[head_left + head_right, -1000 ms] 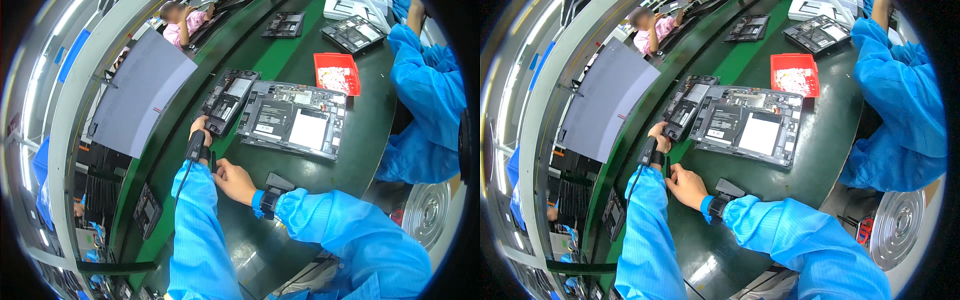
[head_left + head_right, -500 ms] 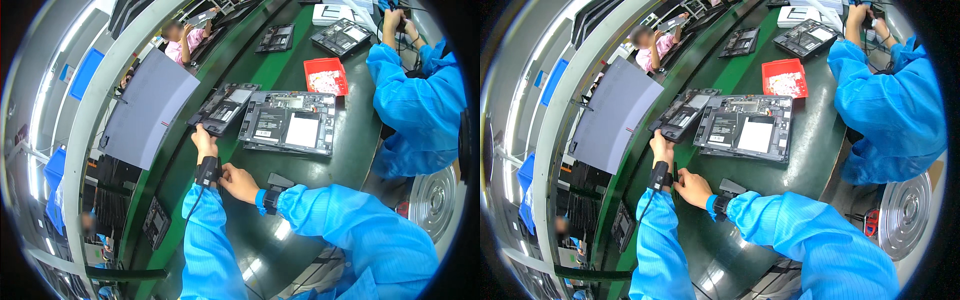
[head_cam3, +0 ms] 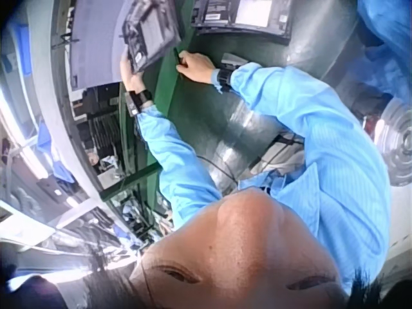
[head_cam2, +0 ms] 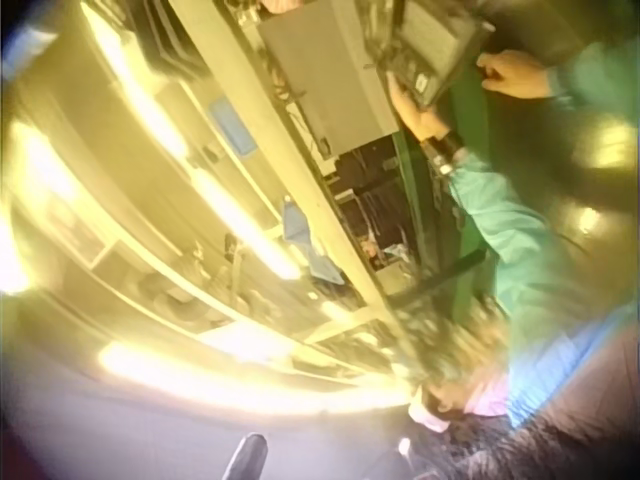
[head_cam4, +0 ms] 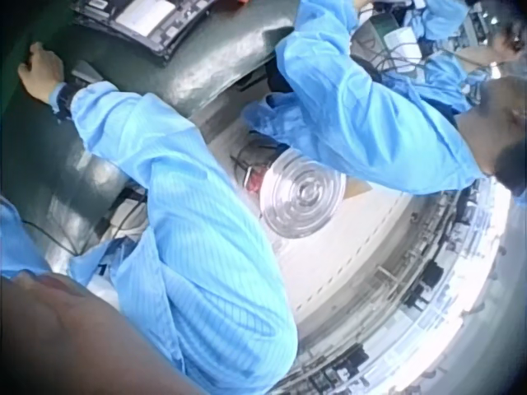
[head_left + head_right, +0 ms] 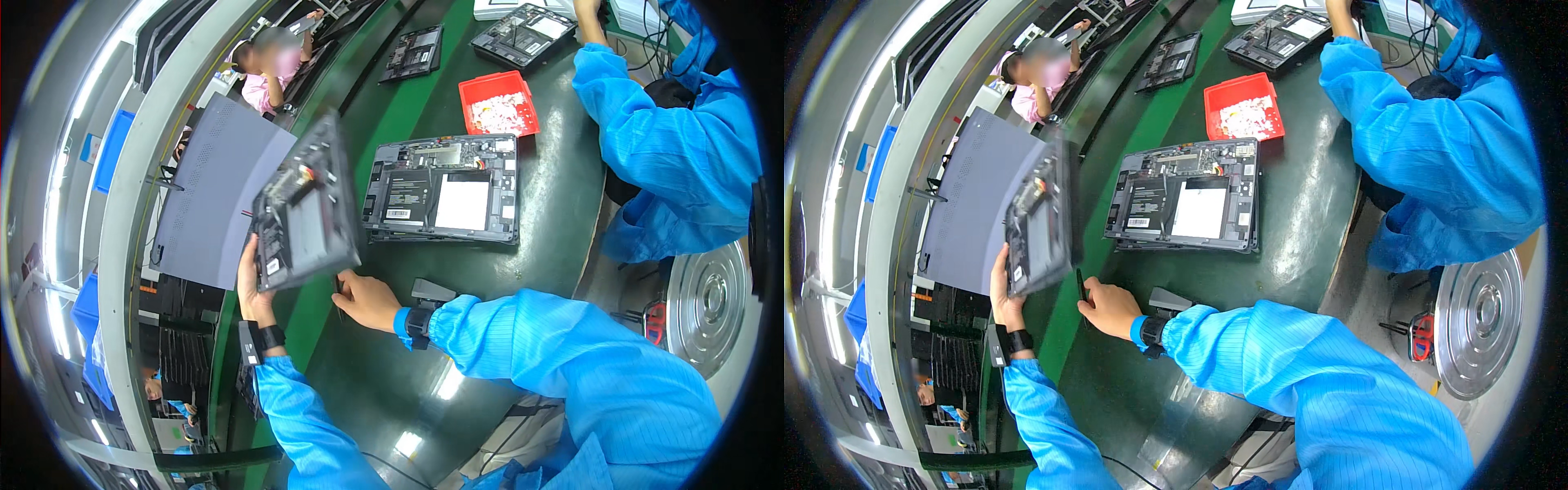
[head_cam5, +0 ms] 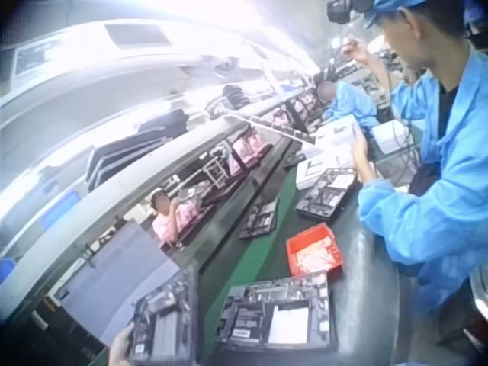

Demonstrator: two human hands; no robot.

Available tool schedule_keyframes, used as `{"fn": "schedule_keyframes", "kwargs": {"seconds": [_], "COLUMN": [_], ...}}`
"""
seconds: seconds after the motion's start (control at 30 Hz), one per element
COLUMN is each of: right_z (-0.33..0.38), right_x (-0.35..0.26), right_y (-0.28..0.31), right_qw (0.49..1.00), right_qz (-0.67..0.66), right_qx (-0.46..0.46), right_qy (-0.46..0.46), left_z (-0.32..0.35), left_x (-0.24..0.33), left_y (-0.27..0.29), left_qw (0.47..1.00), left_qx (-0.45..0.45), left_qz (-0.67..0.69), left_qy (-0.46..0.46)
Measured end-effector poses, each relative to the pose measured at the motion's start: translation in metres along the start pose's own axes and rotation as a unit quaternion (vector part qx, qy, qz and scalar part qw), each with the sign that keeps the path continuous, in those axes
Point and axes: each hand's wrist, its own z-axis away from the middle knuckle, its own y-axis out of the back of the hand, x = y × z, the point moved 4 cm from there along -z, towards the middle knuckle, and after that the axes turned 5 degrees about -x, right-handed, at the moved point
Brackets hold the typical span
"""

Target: The person assembles tablet components by hand, placing a battery and a circuit board into a tablet, then inspects the assembled tablet with a probe and tweezers.

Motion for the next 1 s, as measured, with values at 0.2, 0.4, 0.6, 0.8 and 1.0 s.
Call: {"fn": "schedule_keyframes", "kwargs": {"seconds": [0.2, 0.4, 0.6, 0.8, 1.0], "right_z": [-0.005, -0.004, -0.003, -0.005, 0.003], "right_x": [0.026, 0.007, 0.012, 0.031, 0.026], "right_y": [-0.025, -0.006, -0.018, -0.010, 0.000], "right_qw": [0.955, 1.000, 0.997, 0.993, 0.991], "right_qz": [0.083, -0.009, 0.069, -0.057, -0.016], "right_qx": [0.180, 0.013, -0.014, 0.043, 0.006], "right_qy": [0.221, 0.022, 0.025, 0.099, 0.133], "left_z": [0.009, -0.047, -0.104, 0.004, 0.225], "left_x": [-0.039, -0.059, -0.062, -0.050, 0.008], "left_y": [-0.107, -0.172, -0.167, -0.191, -0.170], "left_qw": [0.988, 0.966, 0.708, 0.798, 0.833], "left_qx": [-0.047, -0.177, -0.039, -0.143, -0.234], "left_qz": [-0.149, -0.188, -0.621, -0.519, -0.418], "left_qy": [0.001, 0.022, -0.334, -0.270, -0.276]}}
